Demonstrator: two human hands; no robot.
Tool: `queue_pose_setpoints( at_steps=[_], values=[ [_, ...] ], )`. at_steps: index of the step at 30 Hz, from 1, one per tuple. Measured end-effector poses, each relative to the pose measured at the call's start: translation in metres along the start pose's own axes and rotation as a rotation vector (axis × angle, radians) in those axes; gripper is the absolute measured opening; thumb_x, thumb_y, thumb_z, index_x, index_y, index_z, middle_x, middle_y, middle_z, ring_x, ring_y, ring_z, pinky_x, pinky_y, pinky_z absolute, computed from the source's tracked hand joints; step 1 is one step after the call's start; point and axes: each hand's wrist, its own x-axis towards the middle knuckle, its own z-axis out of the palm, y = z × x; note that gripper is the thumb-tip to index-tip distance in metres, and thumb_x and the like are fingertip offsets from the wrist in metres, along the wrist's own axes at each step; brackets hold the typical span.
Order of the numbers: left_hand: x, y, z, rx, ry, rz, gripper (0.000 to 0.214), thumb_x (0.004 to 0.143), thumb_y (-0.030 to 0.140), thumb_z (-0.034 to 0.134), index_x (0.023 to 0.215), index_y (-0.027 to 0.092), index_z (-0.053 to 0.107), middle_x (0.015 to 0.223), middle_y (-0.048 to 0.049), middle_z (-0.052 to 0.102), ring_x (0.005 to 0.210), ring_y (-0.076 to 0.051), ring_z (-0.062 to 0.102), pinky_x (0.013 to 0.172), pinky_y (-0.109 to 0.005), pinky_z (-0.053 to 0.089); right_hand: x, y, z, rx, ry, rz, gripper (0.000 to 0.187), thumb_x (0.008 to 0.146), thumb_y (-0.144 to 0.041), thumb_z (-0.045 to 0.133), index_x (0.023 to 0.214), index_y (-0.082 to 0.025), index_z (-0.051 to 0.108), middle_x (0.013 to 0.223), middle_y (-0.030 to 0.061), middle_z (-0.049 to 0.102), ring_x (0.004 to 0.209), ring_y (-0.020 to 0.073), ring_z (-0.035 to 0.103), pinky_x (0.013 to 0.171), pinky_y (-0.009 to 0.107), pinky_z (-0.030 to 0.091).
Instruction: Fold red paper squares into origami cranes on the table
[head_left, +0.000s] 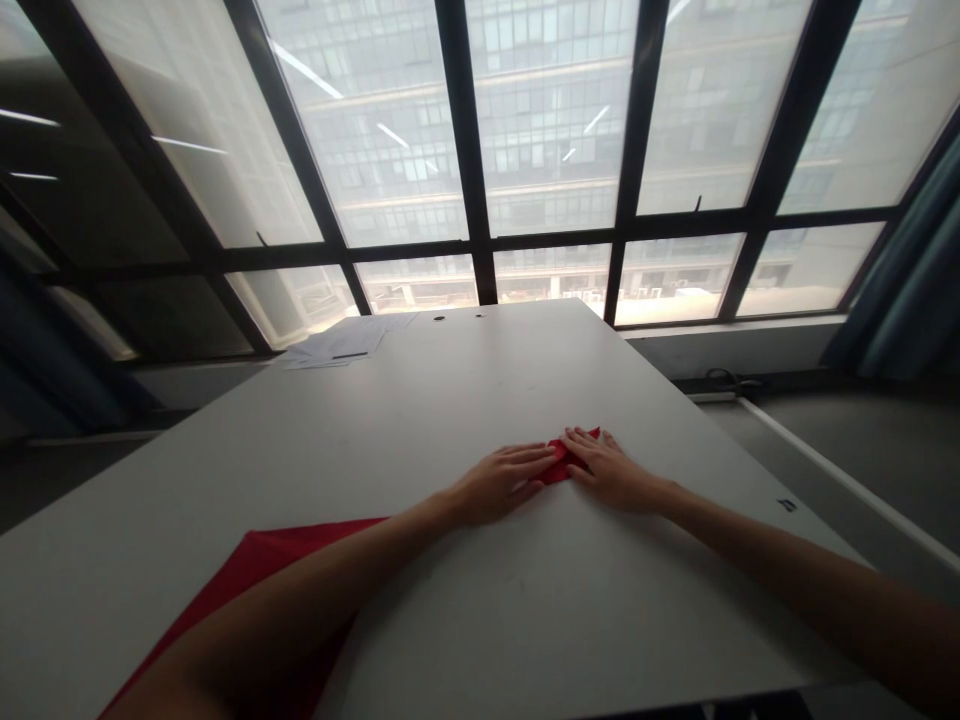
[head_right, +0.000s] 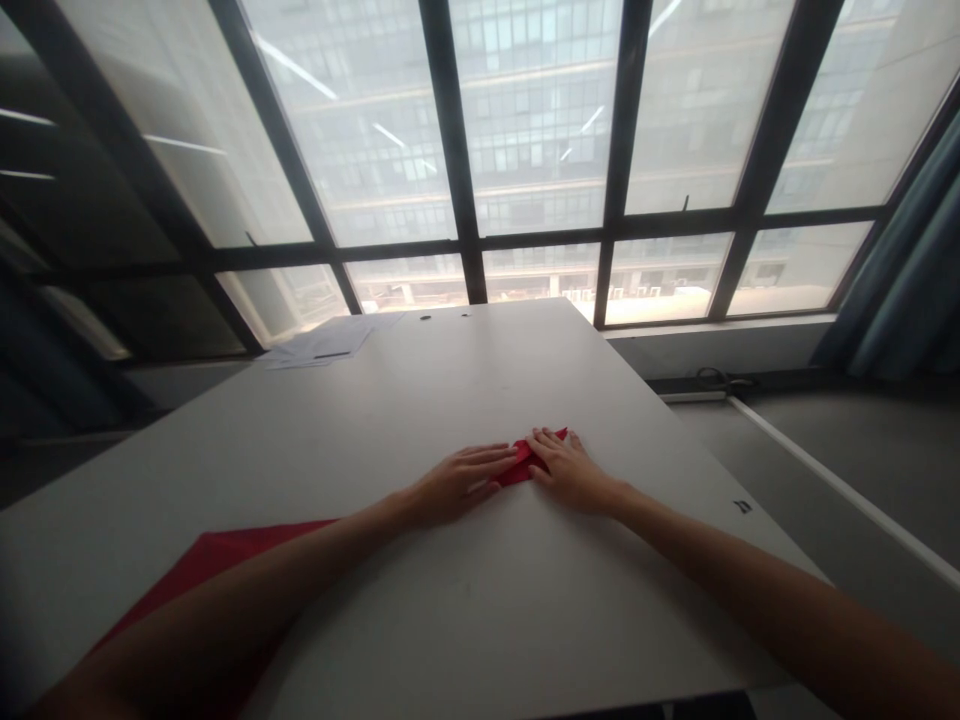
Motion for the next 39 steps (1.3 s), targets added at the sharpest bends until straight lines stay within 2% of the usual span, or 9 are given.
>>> queue_pose_setpoints(
  at_steps=[5, 13, 17, 21, 27, 30, 33, 36, 39],
  values=[
    [0.002, 0.007, -0.007, -0.113, -0.166, 0.084, 0.041, 0.103, 0.029, 0.044, 0.143, 0.025, 0.051, 0.144, -0.0067, 0.056, 0.137, -0.020, 0.048, 0.119, -0.036, 0.034, -0.004, -0.011, 0.004, 0.052, 0.009, -0.066, 0.055, 0.102, -0.044, 0.033, 0.153, -0.023, 0.034, 0.160, 0.0124, 0.029, 0.150, 0.0284, 0.019, 0.118, 0.060, 0.008],
    [-0.001, 0.000, -0.003, -0.158, -0.162, 0.037, 0.041, 0.099, 0.033, 0.054, 0.138, 0.024, 0.057, 0.141, -0.0058, 0.058, 0.133, -0.021, 0.052, 0.117, -0.033, 0.037, 0.005, 0.004, -0.002, 0.072, 0.201, -0.053, 0.047, 0.097, -0.019, 0.036, 0.141, -0.020, 0.052, 0.154, 0.0110, 0.042, 0.146, 0.0217, 0.031, 0.119, 0.050, 0.019],
    [-0.001, 0.000, -0.001, -0.179, -0.144, 0.023, 0.037, 0.099, 0.030, 0.052, 0.135, 0.023, 0.061, 0.141, -0.0059, 0.059, 0.132, -0.020, 0.053, 0.116, -0.032, 0.037, 0.000, -0.004, 0.001, -0.083, 0.182, -0.179, 0.046, 0.102, -0.026, 0.031, 0.143, -0.022, 0.050, 0.156, 0.0094, 0.038, 0.149, 0.0240, 0.023, 0.120, 0.057, 0.006],
    [-0.001, 0.001, -0.002, -0.191, -0.141, 0.011, 0.036, 0.100, 0.029, 0.050, 0.133, 0.023, 0.062, 0.139, -0.0056, 0.060, 0.131, -0.020, 0.054, 0.116, -0.031, 0.038, -0.004, -0.007, 0.005, -0.167, 0.091, -0.050, 0.053, 0.103, -0.035, 0.023, 0.153, -0.019, 0.034, 0.160, 0.0121, 0.030, 0.150, 0.0286, 0.019, 0.117, 0.064, 0.002],
    [-0.001, -0.001, -0.001, -0.199, -0.130, -0.015, 0.034, 0.098, 0.032, 0.054, 0.129, 0.024, 0.064, 0.137, -0.0052, 0.061, 0.128, -0.019, 0.057, 0.113, -0.030, 0.040, 0.001, 0.011, 0.003, -0.206, 0.015, 0.106, 0.061, 0.102, -0.043, 0.020, 0.155, -0.013, 0.026, 0.162, 0.0130, 0.023, 0.150, 0.0280, 0.018, 0.118, 0.062, 0.009],
    [-0.002, -0.002, 0.001, -0.199, -0.129, -0.031, 0.031, 0.097, 0.032, 0.055, 0.125, 0.024, 0.066, 0.136, -0.0050, 0.062, 0.125, -0.019, 0.059, 0.111, -0.028, 0.042, 0.002, 0.019, 0.003, -0.247, 0.034, 0.196, 0.063, 0.101, -0.042, 0.022, 0.153, -0.008, 0.029, 0.161, 0.0161, 0.025, 0.150, 0.0283, 0.019, 0.119, 0.059, 0.011],
    [-0.002, -0.002, 0.002, -0.206, -0.105, -0.040, 0.028, 0.096, 0.032, 0.056, 0.121, 0.023, 0.067, 0.133, -0.0062, 0.064, 0.125, -0.019, 0.059, 0.110, -0.028, 0.042, 0.001, 0.017, 0.002, -0.325, 0.176, 0.243, 0.060, 0.100, -0.033, 0.026, 0.152, -0.003, 0.031, 0.159, 0.0198, 0.027, 0.150, 0.0294, 0.020, 0.120, 0.057, 0.009],
    [-0.002, -0.002, 0.002, -0.211, -0.080, -0.043, 0.025, 0.097, 0.032, 0.056, 0.116, 0.022, 0.068, 0.129, -0.0069, 0.066, 0.123, -0.019, 0.060, 0.109, -0.029, 0.044, -0.002, 0.002, -0.004, -0.349, 0.373, 0.107, 0.057, 0.099, -0.021, 0.026, 0.154, -0.006, 0.028, 0.161, 0.0171, 0.025, 0.151, 0.0260, 0.014, 0.122, 0.053, 0.004],
    [-0.001, 0.001, 0.000, -0.198, -0.078, -0.060, 0.025, 0.098, 0.032, 0.054, 0.116, 0.022, 0.068, 0.124, -0.0066, 0.069, 0.115, -0.018, 0.065, 0.104, -0.028, 0.047, -0.005, -0.015, -0.009, -0.243, 0.375, -0.119, 0.056, 0.100, -0.022, 0.027, 0.155, -0.010, 0.027, 0.161, 0.0138, 0.025, 0.151, 0.0241, 0.014, 0.123, 0.050, 0.009]
  ],
)
